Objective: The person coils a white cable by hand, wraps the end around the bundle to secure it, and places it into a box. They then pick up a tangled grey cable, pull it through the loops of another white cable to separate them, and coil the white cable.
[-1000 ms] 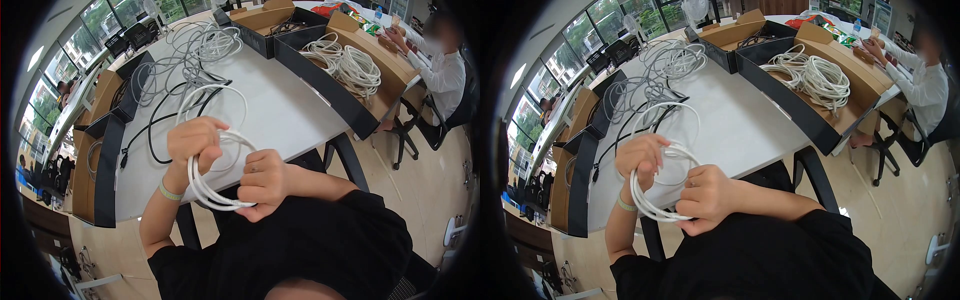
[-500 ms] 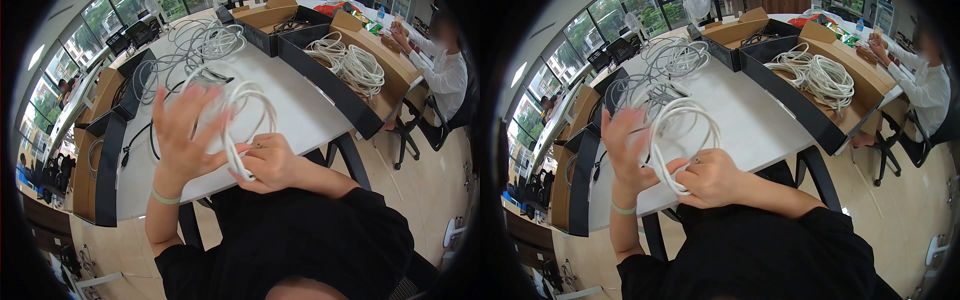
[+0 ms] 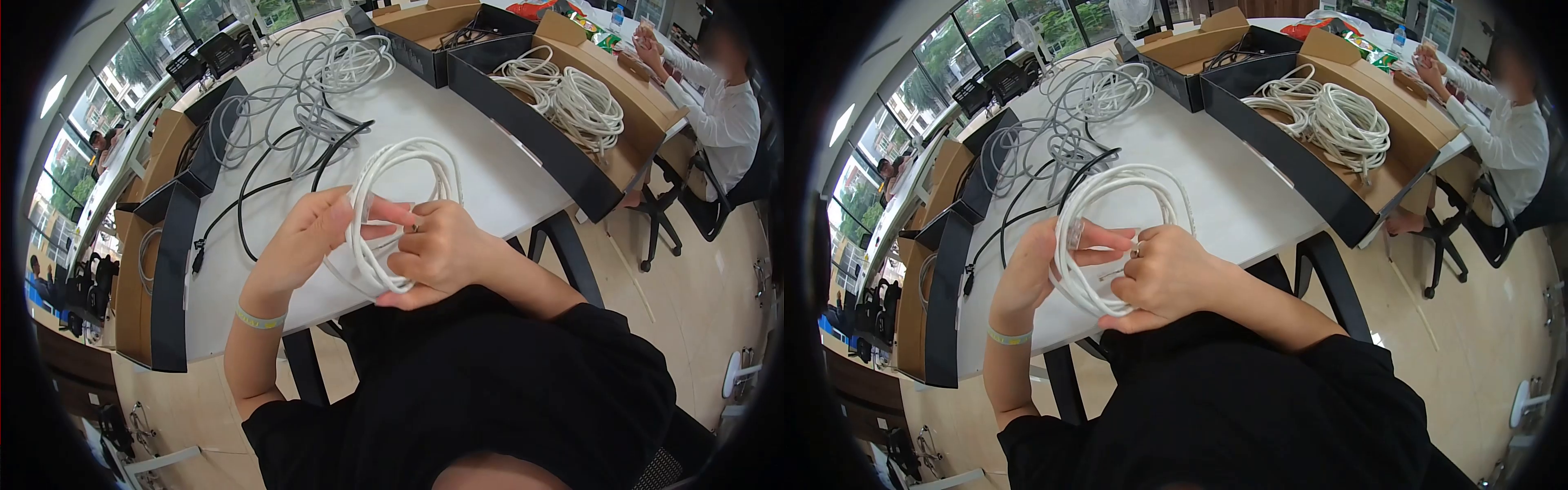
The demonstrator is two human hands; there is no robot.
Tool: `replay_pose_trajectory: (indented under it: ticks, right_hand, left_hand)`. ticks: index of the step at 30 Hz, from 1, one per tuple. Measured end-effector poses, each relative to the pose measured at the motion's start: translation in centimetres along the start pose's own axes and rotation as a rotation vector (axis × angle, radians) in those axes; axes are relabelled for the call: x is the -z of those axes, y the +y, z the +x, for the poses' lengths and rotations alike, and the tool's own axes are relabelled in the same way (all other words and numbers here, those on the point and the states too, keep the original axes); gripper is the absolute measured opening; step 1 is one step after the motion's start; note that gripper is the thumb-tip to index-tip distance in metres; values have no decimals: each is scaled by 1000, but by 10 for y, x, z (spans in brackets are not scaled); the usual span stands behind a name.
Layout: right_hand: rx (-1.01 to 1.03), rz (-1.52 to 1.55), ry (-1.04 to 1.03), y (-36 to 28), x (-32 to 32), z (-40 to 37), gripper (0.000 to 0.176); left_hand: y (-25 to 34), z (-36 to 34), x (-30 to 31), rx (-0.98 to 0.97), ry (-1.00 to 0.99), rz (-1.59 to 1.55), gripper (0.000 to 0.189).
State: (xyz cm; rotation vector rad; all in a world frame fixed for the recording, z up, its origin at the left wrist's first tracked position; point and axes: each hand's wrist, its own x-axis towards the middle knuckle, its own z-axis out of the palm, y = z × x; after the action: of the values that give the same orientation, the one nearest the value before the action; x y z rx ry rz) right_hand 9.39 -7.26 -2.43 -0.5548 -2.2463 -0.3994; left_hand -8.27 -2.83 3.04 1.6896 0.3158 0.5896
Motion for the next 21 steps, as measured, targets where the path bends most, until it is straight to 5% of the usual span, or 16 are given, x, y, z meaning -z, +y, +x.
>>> replay_pose_trajectory:
  ticks: [4, 10, 11, 14, 15, 21]
  right_hand:
    - [-52, -46, 82, 5, -7, -1, 47]
    - [-78, -76, -23, 1, -15, -6, 45]
    - [-92, -79, -36, 1, -17, -7, 45]
    - [-101, -65, -57, 0, -17, -6, 44]
    - [-101, -66, -56, 1, -18, -6, 44]
    - [-201, -86, 44, 3, -14, -5, 44]
  left_hand:
    - [-3, 1, 14, 117, 96, -72, 45]
    - [-21, 3, 61, -159, 581, -497, 31]
    - [-15, 2, 66, -239, 479, -551, 26]
    - [-10, 7, 53, -127, 585, -390, 31]
    - [-14, 7, 53, -94, 472, -317, 45]
    - [-14, 6, 45, 126, 163, -65, 59]
